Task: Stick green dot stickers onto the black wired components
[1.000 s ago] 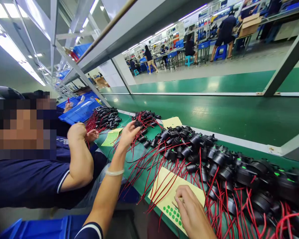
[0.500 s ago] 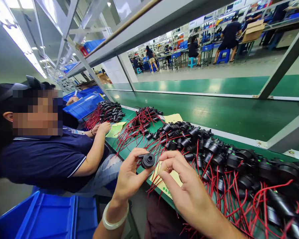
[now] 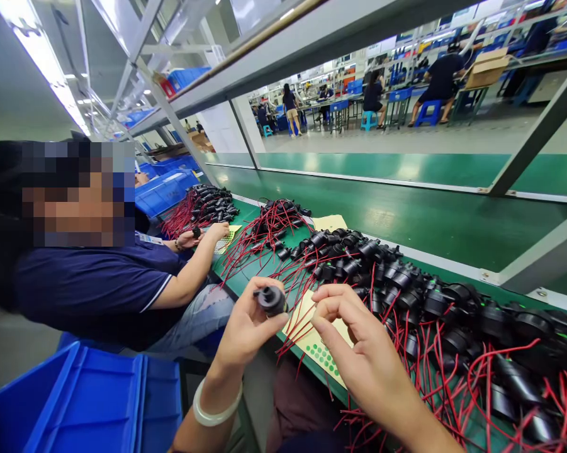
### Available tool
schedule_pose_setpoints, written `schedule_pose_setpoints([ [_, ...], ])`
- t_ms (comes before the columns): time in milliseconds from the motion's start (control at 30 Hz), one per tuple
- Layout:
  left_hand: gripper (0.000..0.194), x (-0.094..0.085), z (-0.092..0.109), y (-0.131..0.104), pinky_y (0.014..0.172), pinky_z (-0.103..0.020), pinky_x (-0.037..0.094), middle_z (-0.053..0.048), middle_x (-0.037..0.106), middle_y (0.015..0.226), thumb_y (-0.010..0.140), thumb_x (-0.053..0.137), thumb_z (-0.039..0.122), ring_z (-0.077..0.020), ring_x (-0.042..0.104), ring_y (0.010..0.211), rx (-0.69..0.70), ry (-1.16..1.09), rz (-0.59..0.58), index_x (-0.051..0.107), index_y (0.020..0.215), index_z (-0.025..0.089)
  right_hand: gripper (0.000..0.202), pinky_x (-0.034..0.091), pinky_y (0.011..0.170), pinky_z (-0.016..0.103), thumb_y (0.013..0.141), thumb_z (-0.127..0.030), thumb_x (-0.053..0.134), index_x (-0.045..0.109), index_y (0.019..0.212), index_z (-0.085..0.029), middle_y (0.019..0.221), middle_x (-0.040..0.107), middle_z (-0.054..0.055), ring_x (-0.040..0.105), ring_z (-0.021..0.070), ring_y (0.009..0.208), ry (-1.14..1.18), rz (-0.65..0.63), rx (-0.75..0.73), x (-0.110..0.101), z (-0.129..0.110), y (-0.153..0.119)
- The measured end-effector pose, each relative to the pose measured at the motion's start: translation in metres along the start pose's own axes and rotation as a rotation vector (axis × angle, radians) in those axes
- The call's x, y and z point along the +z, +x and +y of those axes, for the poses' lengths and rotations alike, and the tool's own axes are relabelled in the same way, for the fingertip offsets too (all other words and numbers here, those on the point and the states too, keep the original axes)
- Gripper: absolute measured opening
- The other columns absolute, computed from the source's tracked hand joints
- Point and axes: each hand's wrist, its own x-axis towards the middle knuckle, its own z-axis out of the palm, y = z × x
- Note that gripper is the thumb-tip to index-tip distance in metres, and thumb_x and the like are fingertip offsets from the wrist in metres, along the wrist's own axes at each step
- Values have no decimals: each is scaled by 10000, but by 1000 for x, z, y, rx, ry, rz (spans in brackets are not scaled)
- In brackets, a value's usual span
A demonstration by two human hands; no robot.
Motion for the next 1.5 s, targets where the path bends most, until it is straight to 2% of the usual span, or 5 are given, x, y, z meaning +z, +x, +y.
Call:
schedule_pose_setpoints([
  [200, 323, -29, -8, -7, 505, -184, 355, -12, 640, 864, 784, 719, 260, -29, 466, 486, -262, -513, 93, 521, 1027, 183, 189, 526, 729, 283, 970, -302, 437, 589, 888, -224, 960, 622, 49, 615, 170, 872, -347, -96, -31, 6, 77, -20],
  [433, 369, -49, -9, -31, 753, -275, 566, -101, 688, 1066, 802, 691, 261, -169, 694, 804, -414, -696, 206, 621, 1141, 132, 201, 514, 702, 395, 927, -208, 422, 573, 795, -195, 881, 610, 77, 587, 232, 779, -552, -210, 17, 42, 141, -65],
  [633, 342, -56, -19, -49, 680, -204, 603, -43, 727, 968, 779, 758, 284, -159, 736, 777, -358, -631, 323, 689, 1103, 199, 148, 511, 734, 374, 947, -196, 439, 562, 868, -178, 946, 565, 83, 558, 224, 828, -625, -251, -8, 56, 140, -80],
  [1267, 377, -33, -45, -74, 869, -273, 566, -77, 741, 1008, 743, 730, 153, -198, 721, 924, -338, -46, 198, 656, 1113, 159, 176, 489, 685, 387, 920, -174, 371, 454, 770, -217, 844, 534, 88, 513, 230, 752, -597, -207, 39, 79, 143, -61],
  [1500, 350, -16, -48, -73, 850, -286, 570, -52, 732, 1023, 744, 685, 126, -195, 704, 920, -252, 215, 161, 685, 1091, 175, 160, 528, 702, 261, 991, -267, 377, 483, 875, -236, 1028, 561, 67, 595, 167, 913, -366, -215, 62, 48, 75, -42],
])
